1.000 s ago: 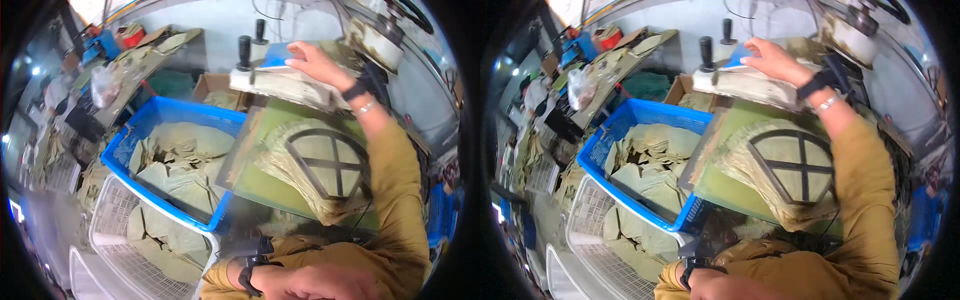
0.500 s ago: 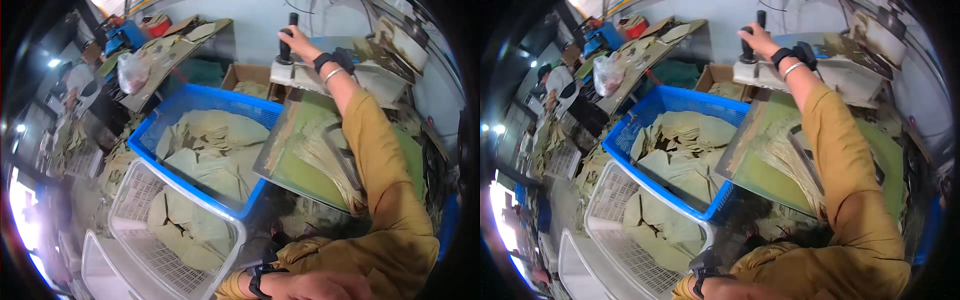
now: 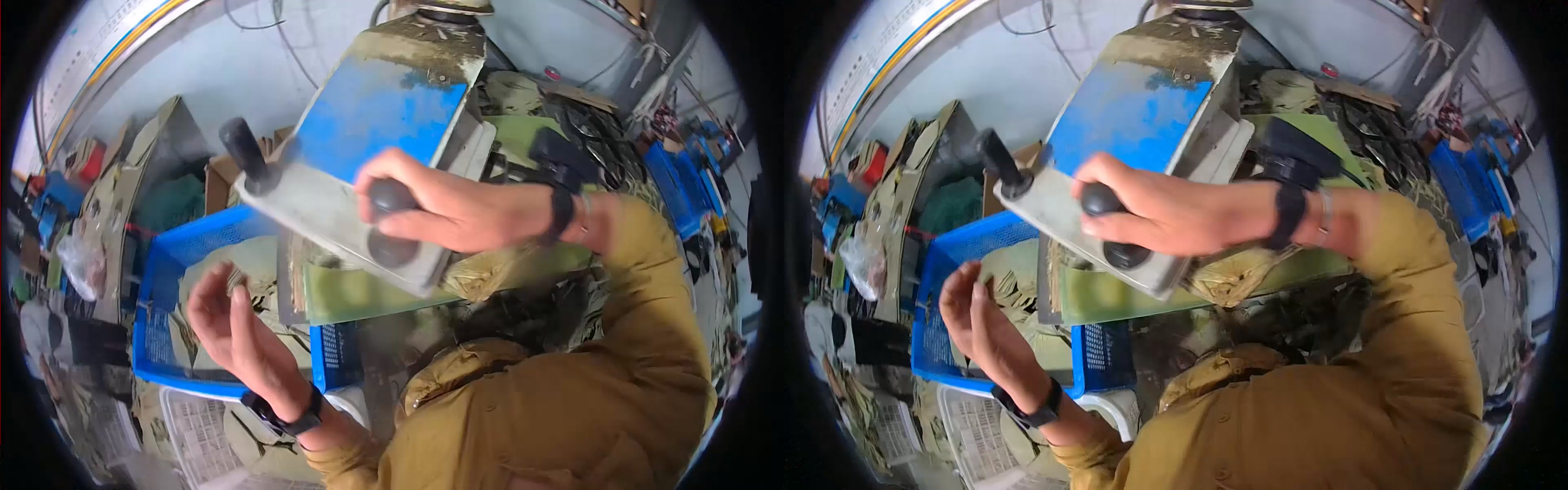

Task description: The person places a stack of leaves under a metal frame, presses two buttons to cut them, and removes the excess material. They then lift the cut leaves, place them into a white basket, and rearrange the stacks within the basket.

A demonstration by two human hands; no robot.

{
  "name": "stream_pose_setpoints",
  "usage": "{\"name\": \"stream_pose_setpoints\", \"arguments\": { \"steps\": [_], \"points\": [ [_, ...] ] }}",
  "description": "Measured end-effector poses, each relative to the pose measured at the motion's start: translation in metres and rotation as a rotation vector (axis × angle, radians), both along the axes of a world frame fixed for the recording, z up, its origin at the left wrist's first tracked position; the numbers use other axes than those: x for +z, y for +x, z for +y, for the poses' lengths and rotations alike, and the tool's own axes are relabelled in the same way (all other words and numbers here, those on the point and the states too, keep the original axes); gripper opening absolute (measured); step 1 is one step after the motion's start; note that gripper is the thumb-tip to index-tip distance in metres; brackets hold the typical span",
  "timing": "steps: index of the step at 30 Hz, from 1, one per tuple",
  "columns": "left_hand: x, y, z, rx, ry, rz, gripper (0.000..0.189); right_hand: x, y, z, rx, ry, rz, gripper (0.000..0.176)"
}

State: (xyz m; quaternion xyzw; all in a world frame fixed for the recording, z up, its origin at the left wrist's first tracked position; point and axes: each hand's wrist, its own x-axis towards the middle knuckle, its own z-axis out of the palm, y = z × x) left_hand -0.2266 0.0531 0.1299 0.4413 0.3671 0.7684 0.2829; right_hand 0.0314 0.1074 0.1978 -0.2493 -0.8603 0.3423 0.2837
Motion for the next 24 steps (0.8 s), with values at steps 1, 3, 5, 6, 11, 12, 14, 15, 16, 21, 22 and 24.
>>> {"name": "stream_pose_setpoints", "arguments": {
  "steps": [1,3,5,6,11,12,14,15,16,21,22,24],
  "points": [
    [0.010,0.013,0.012,0.094,-0.052,0.061,0.037,0.001,0.019,-0.019,0.003,-0.049,0.042,0.028],
    [0.020,0.029,0.043,0.029,-0.008,0.099,0.047,0.004,0.043,-0.047,-0.083,-0.124,0.063,0.028],
    [0.025,0.048,0.068,-0.020,-0.064,0.339,0.045,0.004,0.068,-0.068,-0.154,-0.137,0.079,0.029],
    [0.033,0.068,0.063,-0.083,-0.123,0.416,0.045,0.005,0.078,-0.080,-0.198,-0.135,0.089,0.026],
    [0.023,0.113,0.049,-0.110,-0.145,0.280,0.041,-0.009,0.119,-0.109,-0.378,-0.192,0.220,0.019],
    [0.026,0.116,0.045,-0.158,-0.181,0.247,0.041,-0.013,0.119,-0.109,-0.418,-0.242,0.347,0.018],
    [0.039,0.119,0.041,-0.216,-0.186,0.229,0.036,-0.025,0.110,-0.106,-0.500,-0.289,0.662,0.018],
    [0.039,0.122,0.041,-0.204,-0.195,0.233,0.036,-0.027,0.111,-0.108,-0.490,-0.301,0.665,0.018],
    [0.040,0.123,0.042,-0.250,-0.193,0.180,0.032,-0.027,0.114,-0.107,-0.539,-0.227,0.642,0.018],
    [0.031,0.127,0.043,-0.259,-0.173,0.177,0.030,-0.043,0.115,-0.105,-0.605,-0.176,0.717,0.018],
    [0.028,0.129,0.042,-0.266,-0.176,0.178,0.030,-0.043,0.114,-0.105,-0.566,-0.194,0.793,0.018],
    [0.023,0.135,0.041,-0.217,-0.159,0.162,0.030,-0.048,0.119,-0.105,-0.567,-0.189,0.776,0.019]
  ]
}}
